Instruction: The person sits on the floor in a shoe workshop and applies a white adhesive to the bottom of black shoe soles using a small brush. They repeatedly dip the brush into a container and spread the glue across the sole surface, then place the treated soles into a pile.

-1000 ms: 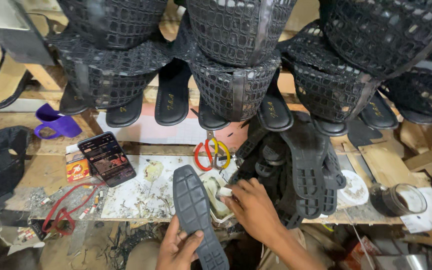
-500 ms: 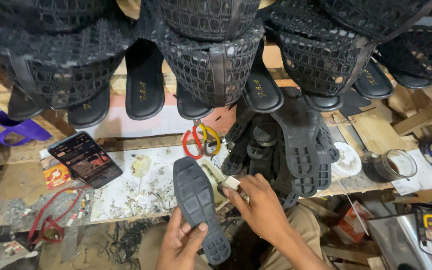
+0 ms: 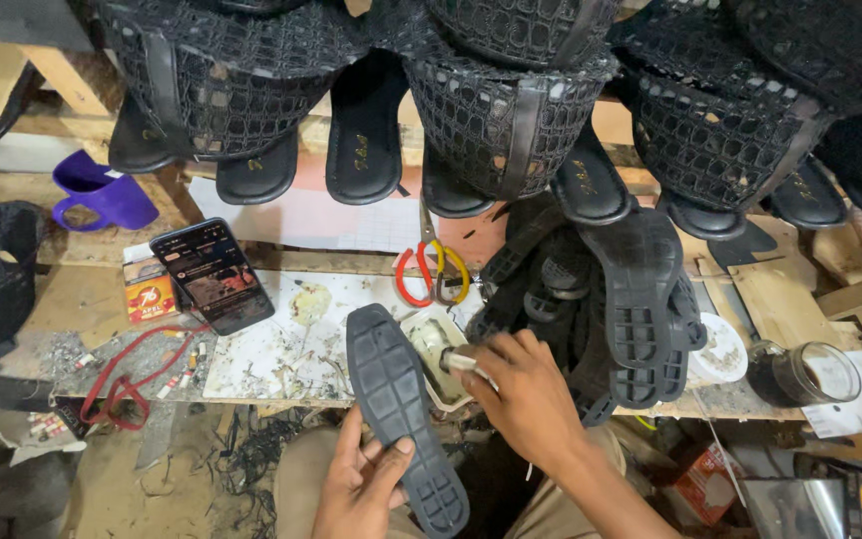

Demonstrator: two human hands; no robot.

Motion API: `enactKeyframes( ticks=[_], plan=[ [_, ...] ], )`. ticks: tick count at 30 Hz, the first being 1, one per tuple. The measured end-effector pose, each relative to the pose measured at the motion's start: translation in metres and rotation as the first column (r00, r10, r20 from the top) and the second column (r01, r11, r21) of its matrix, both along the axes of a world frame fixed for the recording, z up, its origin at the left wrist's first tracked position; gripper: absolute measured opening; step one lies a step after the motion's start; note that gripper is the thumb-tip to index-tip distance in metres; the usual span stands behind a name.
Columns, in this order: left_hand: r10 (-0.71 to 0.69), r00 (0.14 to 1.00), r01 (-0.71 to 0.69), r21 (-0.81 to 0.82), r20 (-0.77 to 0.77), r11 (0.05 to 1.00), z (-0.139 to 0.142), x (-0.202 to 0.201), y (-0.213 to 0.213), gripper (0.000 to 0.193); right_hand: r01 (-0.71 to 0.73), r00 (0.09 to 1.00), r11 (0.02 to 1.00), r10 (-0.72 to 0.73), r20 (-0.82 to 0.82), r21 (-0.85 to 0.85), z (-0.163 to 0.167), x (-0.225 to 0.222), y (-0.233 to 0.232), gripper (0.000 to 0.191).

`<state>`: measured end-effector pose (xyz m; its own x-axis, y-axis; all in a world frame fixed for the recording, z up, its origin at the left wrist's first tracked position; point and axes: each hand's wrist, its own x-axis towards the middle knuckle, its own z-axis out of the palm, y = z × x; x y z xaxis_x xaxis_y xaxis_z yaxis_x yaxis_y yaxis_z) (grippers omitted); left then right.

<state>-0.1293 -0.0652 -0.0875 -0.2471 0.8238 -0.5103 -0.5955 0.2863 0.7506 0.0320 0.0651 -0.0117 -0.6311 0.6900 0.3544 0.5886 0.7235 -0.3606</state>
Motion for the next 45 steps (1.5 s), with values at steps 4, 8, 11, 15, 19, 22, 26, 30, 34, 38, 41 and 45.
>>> enactKeyframes(
  ticks=[4, 8, 11, 15, 19, 22, 26, 30, 34, 38, 41, 45],
  plan=[
    [-0.083, 0.994, 0.087, 0.057, -0.065, 0.995, 0.004, -0.001, 0.0, 0.079, -0.03, 1.0, 0.999, 0.03, -0.001, 0.017, 0.0, 0.007, -0.007, 0.019],
    [-0.077, 0.989, 0.086, 0.071, -0.123, 0.994, -0.002, 0.005, 0.001, 0.081, 0.016, 0.999, 0.998, -0.014, 0.038, -0.053, -0.004, 0.012, -0.011, 0.017],
    [-0.065, 0.994, 0.075, 0.112, -0.088, 0.991, -0.007, 0.008, 0.001, 0.079, 0.03, 0.999, 0.997, -0.028, 0.026, -0.069, -0.004, 0.018, -0.011, 0.02],
    [-0.076, 0.99, 0.105, 0.273, -0.115, 0.956, -0.008, 0.01, 0.001, 0.074, 0.026, 0.986, 0.967, -0.066, -0.153, -0.254, 0.003, 0.03, -0.013, 0.019],
    [-0.069, 0.995, 0.089, 0.329, -0.072, 0.94, -0.003, 0.02, 0.001, 0.084, 0.065, 0.845, 0.778, -0.376, -0.381, -0.625, 0.015, 0.038, -0.024, 0.018],
    [-0.074, 0.996, 0.083, 0.265, -0.042, 0.961, -0.001, 0.034, 0.001, 0.082, -0.042, 0.856, 0.895, -0.197, -0.477, -0.444, 0.026, 0.039, -0.031, 0.017],
    [-0.146, 0.985, 0.172, 0.419, -0.094, 0.891, -0.001, 0.047, 0.001, 0.079, -0.127, 0.916, 0.991, 0.107, -0.386, -0.029, 0.036, 0.035, -0.033, 0.027],
    [-0.188, 0.981, 0.192, 0.393, -0.049, 0.899, 0.003, 0.049, -0.003, 0.082, -0.244, 0.936, 0.968, 0.25, -0.249, 0.055, 0.041, 0.04, -0.034, 0.031],
    [-0.265, 0.964, 0.248, 0.378, -0.008, 0.892, 0.01, 0.05, -0.009, 0.082, -0.144, 0.948, 0.975, 0.184, -0.258, 0.168, 0.041, 0.048, -0.037, 0.035],
    [-0.308, 0.951, 0.252, 0.498, 0.031, 0.829, 0.012, 0.052, -0.012, 0.082, -0.251, 0.928, 0.938, 0.304, -0.215, 0.241, 0.043, 0.055, -0.039, 0.04],
    [-0.323, 0.946, 0.304, 0.377, -0.014, 0.875, 0.01, 0.053, -0.013, 0.081, -0.149, 0.953, 0.963, 0.2, -0.227, 0.225, 0.045, 0.059, -0.038, 0.037],
    [-0.354, 0.934, 0.337, 0.471, -0.055, 0.815, 0.007, 0.055, -0.014, 0.079, -0.28, 0.925, 0.918, 0.337, -0.176, 0.282, 0.048, 0.064, -0.034, 0.04]
  ],
)
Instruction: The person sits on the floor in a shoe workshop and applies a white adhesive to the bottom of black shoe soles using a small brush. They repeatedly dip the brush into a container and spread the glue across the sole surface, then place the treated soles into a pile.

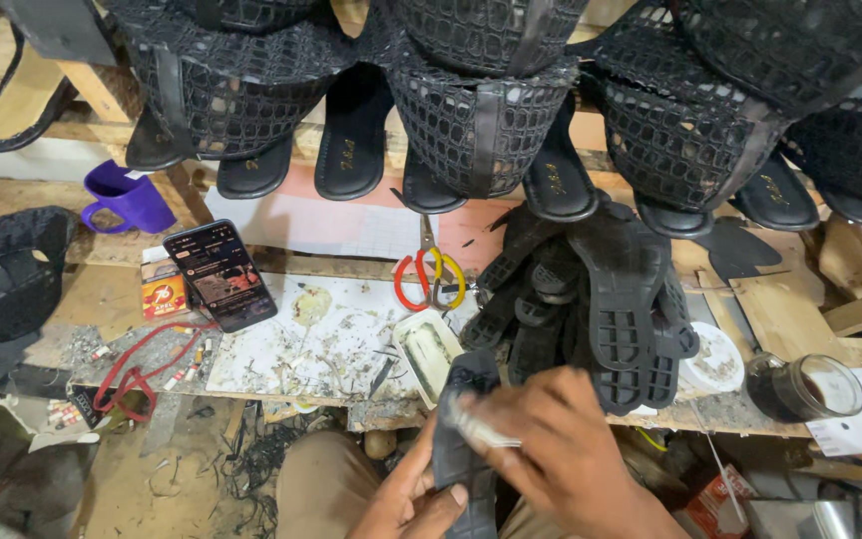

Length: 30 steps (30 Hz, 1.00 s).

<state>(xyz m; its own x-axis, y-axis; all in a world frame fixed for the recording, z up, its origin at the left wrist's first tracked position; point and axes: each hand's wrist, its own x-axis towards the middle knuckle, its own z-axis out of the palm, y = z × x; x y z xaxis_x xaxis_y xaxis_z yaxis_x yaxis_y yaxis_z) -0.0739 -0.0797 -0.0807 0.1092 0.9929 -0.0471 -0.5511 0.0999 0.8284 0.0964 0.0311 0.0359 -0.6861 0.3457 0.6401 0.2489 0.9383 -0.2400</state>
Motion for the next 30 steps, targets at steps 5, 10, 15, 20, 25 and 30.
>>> enactKeyframes(
  ticks=[5, 10, 15, 20, 25, 30],
  plan=[
    [0.004, 0.999, -0.006, -0.074, -0.032, 0.997, -0.002, 0.002, -0.003, 0.081, -0.031, 0.998, 0.999, 0.03, 0.064, 0.016, 0.0, 0.009, 0.001, 0.045],
    [0.01, 1.0, -0.011, -0.057, -0.014, 0.998, -0.002, 0.004, -0.002, 0.081, 0.105, 0.994, 0.994, -0.105, 0.021, -0.03, -0.004, 0.011, 0.002, 0.041],
    [0.105, 0.994, -0.102, -0.13, 0.016, 0.986, 0.007, -0.004, 0.0, 0.088, -0.014, 0.988, 0.996, 0.026, 0.152, -0.082, 0.004, 0.02, -0.003, 0.048],
    [0.138, 0.976, -0.175, -0.227, -0.171, 0.958, 0.021, -0.007, 0.0, 0.091, 0.058, 0.997, 0.977, -0.046, 0.065, -0.204, 0.0, 0.022, -0.004, 0.034],
    [0.205, 0.974, -0.224, -0.307, -0.095, 0.925, 0.04, -0.011, 0.005, 0.078, 0.009, 0.991, 0.988, 0.012, 0.136, -0.155, -0.027, 0.032, -0.009, 0.037],
    [0.329, 0.925, -0.381, -0.429, -0.192, 0.819, 0.056, -0.019, 0.011, 0.059, -0.002, 0.962, 0.856, -0.14, -0.234, -0.518, -0.076, 0.034, -0.032, 0.027]
  ],
)
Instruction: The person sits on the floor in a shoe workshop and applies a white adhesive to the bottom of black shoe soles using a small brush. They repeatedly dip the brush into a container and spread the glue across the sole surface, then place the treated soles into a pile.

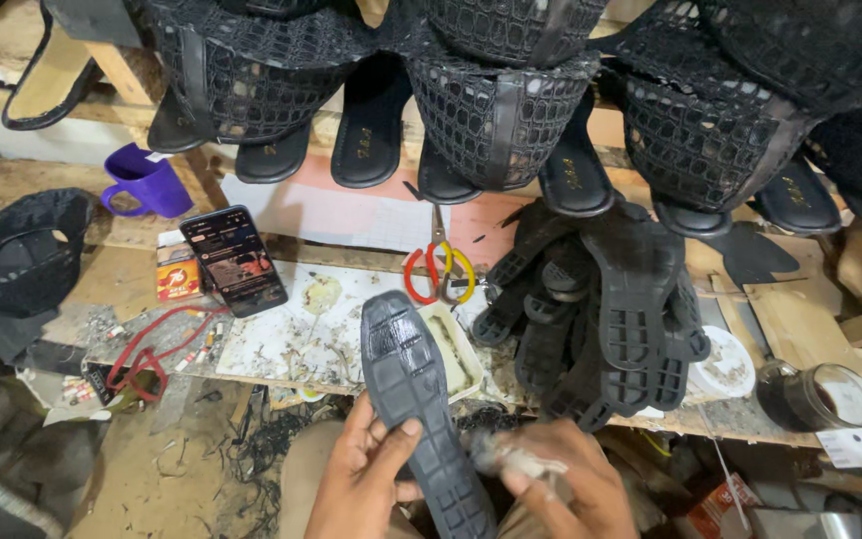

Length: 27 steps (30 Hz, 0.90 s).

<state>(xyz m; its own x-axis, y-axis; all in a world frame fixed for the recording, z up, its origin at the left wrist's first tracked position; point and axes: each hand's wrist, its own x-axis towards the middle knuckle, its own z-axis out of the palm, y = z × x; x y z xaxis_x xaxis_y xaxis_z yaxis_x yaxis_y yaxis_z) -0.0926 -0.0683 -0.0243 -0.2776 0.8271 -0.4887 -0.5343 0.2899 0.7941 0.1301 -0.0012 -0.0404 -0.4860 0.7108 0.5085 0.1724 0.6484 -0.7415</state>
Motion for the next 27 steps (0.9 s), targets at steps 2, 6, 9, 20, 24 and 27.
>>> enactKeyframes(
  ticks=[2, 6, 9, 20, 24, 27],
  plan=[
    [0.063, 0.996, -0.061, -0.03, 0.056, 0.998, 0.0, 0.005, 0.003, 0.05, 0.145, 0.901, 0.825, -0.338, -0.273, -0.546, -0.027, -0.02, -0.013, 0.028],
    [-0.051, 0.998, 0.048, 0.127, 0.02, 0.991, -0.008, 0.017, -0.002, 0.062, 0.245, 0.833, 0.758, -0.483, -0.268, -0.605, -0.038, -0.024, -0.017, 0.027],
    [-0.079, 0.996, 0.073, 0.166, 0.029, 0.983, -0.012, 0.019, -0.004, 0.068, 0.078, 0.945, 0.858, -0.226, -0.237, -0.508, -0.01, -0.014, -0.002, 0.022],
    [0.006, 1.0, -0.006, 0.006, -0.003, 1.0, 0.006, 0.007, -0.001, 0.058, -0.205, 0.878, 0.931, 0.039, 0.478, 0.301, 0.08, -0.013, 0.017, 0.033],
    [-0.055, 0.997, 0.054, -0.023, -0.059, 0.998, 0.008, 0.014, 0.002, 0.05, -0.099, 0.928, 0.941, -0.031, 0.372, 0.323, 0.075, -0.011, 0.02, 0.035],
    [-0.023, 1.0, 0.022, 0.044, 0.02, 0.999, 0.013, 0.019, 0.006, 0.051, -0.132, 0.918, 0.932, -0.014, 0.397, 0.339, 0.068, -0.012, 0.02, 0.034]
  ],
)
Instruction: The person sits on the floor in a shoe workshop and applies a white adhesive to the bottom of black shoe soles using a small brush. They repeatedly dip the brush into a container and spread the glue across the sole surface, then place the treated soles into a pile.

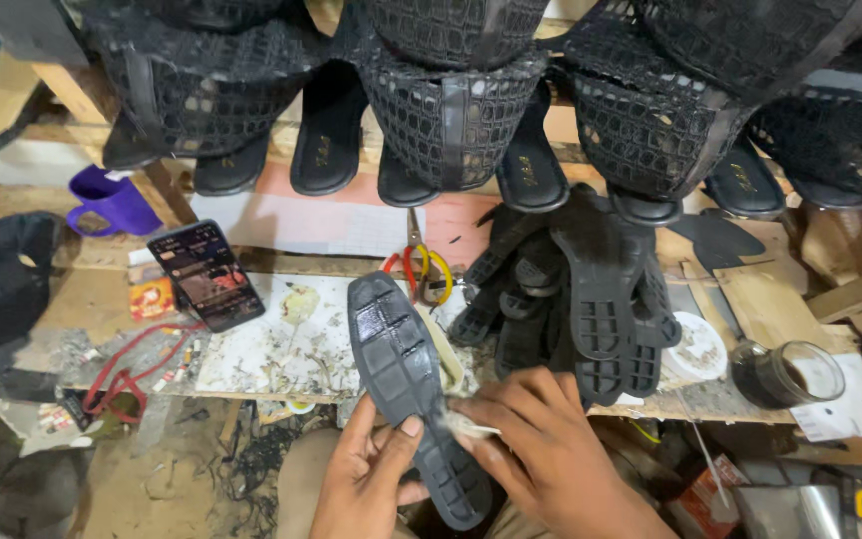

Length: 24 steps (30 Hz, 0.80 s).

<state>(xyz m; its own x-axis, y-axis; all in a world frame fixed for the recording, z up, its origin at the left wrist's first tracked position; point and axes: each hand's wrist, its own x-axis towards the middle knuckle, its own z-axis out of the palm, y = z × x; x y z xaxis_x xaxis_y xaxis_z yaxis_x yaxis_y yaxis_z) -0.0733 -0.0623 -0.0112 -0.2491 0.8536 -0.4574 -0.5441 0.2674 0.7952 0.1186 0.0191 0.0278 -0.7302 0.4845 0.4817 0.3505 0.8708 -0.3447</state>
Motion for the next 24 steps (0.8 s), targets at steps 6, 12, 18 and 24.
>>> enactKeyframes(
  ticks=[6, 12, 18, 24],
  plan=[
    [0.13, 0.99, -0.132, -0.033, -0.045, 0.991, 0.006, -0.016, 0.0, 0.055, -0.099, 0.992, 0.995, 0.099, 0.084, -0.004, 0.001, 0.016, -0.003, 0.03],
    [-0.013, 1.0, 0.018, 0.208, -0.025, 0.978, 0.004, 0.0, 0.003, 0.078, 0.087, 0.981, 0.983, -0.112, -0.161, -0.159, 0.017, 0.007, -0.002, 0.031],
    [0.024, 1.0, -0.024, -0.025, -0.009, 0.999, 0.028, 0.006, 0.002, 0.082, -0.038, 0.999, 0.998, 0.039, 0.011, -0.053, 0.028, 0.0, 0.002, 0.038],
    [0.2, 0.98, -0.2, -0.019, -0.018, 0.98, 0.042, 0.001, 0.003, 0.076, 0.058, 0.993, 0.994, -0.067, 0.098, 0.088, -0.006, 0.012, -0.012, 0.04]
  ],
)
